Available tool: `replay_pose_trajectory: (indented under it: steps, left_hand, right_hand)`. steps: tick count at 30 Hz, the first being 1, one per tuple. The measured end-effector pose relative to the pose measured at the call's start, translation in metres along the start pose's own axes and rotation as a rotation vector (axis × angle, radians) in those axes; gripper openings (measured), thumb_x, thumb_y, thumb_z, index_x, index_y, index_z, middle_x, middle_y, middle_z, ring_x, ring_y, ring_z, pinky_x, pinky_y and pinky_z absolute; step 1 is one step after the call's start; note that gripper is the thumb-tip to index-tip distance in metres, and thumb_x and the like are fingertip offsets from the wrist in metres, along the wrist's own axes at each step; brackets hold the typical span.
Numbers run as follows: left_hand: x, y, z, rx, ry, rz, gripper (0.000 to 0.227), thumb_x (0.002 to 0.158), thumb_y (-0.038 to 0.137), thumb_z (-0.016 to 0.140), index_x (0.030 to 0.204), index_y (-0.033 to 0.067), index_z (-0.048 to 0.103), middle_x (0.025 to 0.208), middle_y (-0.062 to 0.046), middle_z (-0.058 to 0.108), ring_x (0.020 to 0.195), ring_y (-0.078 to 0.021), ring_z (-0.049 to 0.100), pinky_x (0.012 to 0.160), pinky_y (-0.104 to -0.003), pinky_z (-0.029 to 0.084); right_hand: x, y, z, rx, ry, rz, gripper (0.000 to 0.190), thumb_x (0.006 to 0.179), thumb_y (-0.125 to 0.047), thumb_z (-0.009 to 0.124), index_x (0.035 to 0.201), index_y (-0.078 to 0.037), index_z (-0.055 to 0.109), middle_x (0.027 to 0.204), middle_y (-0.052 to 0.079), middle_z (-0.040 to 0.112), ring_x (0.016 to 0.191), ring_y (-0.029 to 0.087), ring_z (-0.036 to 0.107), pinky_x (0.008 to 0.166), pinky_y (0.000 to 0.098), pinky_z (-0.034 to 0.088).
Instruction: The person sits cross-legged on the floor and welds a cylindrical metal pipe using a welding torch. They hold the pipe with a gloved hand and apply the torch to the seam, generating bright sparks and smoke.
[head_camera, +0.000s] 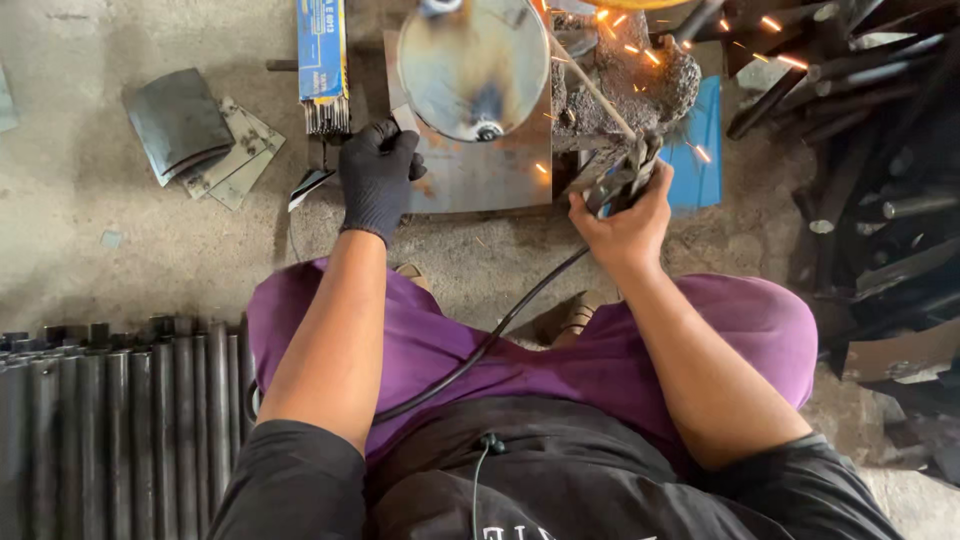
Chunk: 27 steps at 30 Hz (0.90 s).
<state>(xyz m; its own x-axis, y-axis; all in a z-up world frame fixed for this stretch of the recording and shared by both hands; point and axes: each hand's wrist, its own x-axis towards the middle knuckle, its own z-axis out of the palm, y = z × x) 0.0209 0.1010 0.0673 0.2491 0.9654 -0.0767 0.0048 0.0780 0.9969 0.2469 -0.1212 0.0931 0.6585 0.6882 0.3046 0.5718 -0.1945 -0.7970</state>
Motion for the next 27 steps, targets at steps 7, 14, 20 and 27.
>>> replay_pose_trajectory:
  steps: [7, 14, 20, 27]
  left_hand:
    - [0.001, -0.004, 0.002, -0.021, 0.029, -0.002, 0.01, 0.09, 0.006, 0.074, 0.092, -0.0031, 0.07, 0.073, -0.007, 0.072, 0.058, -0.0123, 0.07, 0.057, -0.029, 0.062]
    - [0.003, -0.003, 0.006, -0.066, 0.024, 0.02, 0.008, 0.09, 0.003, 0.071, 0.095, -0.0031, 0.069, 0.076, -0.007, 0.073, 0.062, -0.0122, 0.071, 0.06, -0.029, 0.064]
    - [0.001, -0.001, 0.01, -0.051, 0.011, -0.015, 0.007, 0.092, 0.002, 0.07, 0.087, -0.0021, 0.071, 0.076, -0.011, 0.073, 0.063, -0.0141, 0.072, 0.06, -0.029, 0.065]
    - [0.044, -0.035, 0.007, 0.768, 0.023, 0.516, 0.014, 0.089, 0.015, 0.071, 0.099, 0.0068, 0.077, 0.091, -0.009, 0.077, 0.082, -0.0234, 0.073, 0.074, -0.039, 0.059]
  right_hand:
    - [0.002, 0.003, 0.009, 0.086, -0.054, -0.003, 0.071, 0.079, -0.018, 0.091, 0.128, -0.002, 0.042, 0.098, 0.009, 0.071, 0.087, 0.019, 0.072, 0.083, 0.0341, 0.058]
    - [-0.002, 0.008, 0.005, 0.053, -0.052, -0.027, 0.073, 0.078, -0.019, 0.092, 0.128, -0.002, 0.042, 0.1, 0.01, 0.067, 0.088, 0.021, 0.069, 0.082, 0.0349, 0.057]
    - [-0.003, 0.012, 0.007, 0.054, -0.054, -0.009, 0.076, 0.077, -0.021, 0.094, 0.128, -0.002, 0.041, 0.097, 0.008, 0.066, 0.084, 0.019, 0.066, 0.08, 0.0341, 0.056]
    - [-0.004, 0.01, 0.008, 0.089, -0.075, 0.037, 0.072, 0.077, -0.016, 0.092, 0.126, -0.004, 0.042, 0.092, 0.004, 0.066, 0.081, 0.015, 0.066, 0.078, 0.0302, 0.056]
